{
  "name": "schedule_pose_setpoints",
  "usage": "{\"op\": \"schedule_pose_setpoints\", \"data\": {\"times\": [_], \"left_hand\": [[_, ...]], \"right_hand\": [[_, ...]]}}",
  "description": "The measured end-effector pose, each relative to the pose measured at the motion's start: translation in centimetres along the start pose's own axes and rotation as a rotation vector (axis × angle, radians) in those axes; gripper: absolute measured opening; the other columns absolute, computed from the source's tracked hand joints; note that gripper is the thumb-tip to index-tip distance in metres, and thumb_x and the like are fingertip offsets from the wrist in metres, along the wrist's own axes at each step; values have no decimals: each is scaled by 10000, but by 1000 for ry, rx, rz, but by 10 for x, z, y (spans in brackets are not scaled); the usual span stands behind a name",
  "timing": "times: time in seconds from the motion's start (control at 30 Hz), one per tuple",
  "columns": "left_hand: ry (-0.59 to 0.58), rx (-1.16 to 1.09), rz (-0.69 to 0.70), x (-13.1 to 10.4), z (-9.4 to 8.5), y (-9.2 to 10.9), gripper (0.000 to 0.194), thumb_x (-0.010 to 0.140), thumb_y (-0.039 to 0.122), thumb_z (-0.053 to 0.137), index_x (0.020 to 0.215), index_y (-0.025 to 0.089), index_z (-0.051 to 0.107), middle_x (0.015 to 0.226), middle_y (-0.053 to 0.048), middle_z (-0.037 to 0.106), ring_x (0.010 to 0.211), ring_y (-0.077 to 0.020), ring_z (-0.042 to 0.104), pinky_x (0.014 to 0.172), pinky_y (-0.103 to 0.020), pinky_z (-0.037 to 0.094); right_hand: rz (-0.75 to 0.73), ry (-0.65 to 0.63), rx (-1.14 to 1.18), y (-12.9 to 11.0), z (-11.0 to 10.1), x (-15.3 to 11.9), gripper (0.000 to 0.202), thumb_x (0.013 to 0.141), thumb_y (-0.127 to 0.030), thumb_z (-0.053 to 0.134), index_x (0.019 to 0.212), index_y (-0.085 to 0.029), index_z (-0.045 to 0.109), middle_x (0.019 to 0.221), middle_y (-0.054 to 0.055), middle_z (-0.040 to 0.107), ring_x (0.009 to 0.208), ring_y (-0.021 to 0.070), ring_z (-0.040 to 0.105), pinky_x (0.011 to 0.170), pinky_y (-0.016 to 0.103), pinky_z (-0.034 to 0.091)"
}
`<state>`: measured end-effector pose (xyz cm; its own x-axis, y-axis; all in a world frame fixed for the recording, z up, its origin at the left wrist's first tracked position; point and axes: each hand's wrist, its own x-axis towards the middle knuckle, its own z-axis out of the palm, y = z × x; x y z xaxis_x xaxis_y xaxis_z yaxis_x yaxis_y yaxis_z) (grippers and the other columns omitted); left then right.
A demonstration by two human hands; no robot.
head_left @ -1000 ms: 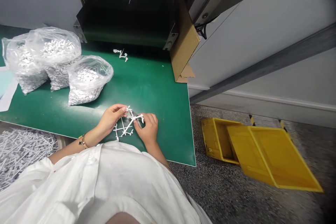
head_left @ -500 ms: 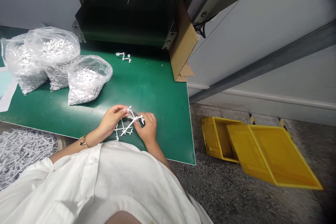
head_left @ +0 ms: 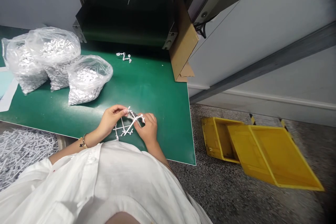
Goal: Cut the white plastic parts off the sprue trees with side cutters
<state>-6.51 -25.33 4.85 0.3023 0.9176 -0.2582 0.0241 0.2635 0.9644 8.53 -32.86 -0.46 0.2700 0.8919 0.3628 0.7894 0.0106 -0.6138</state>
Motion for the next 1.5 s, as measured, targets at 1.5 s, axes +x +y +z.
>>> {"op": "schedule_pose_setpoints", "data": {"times": [1.5], "left_hand": [[414,1329,1014,47,-130,85,260,872,257,560,1110,176,624,1034,-99,582,1015,-240,509,915,-438,378]], "right_hand": [[107,-54,-140,-2,2,1,247,796,-434,607,876,-205,650,795,34,588,819,198,465,731,298,300]]}}
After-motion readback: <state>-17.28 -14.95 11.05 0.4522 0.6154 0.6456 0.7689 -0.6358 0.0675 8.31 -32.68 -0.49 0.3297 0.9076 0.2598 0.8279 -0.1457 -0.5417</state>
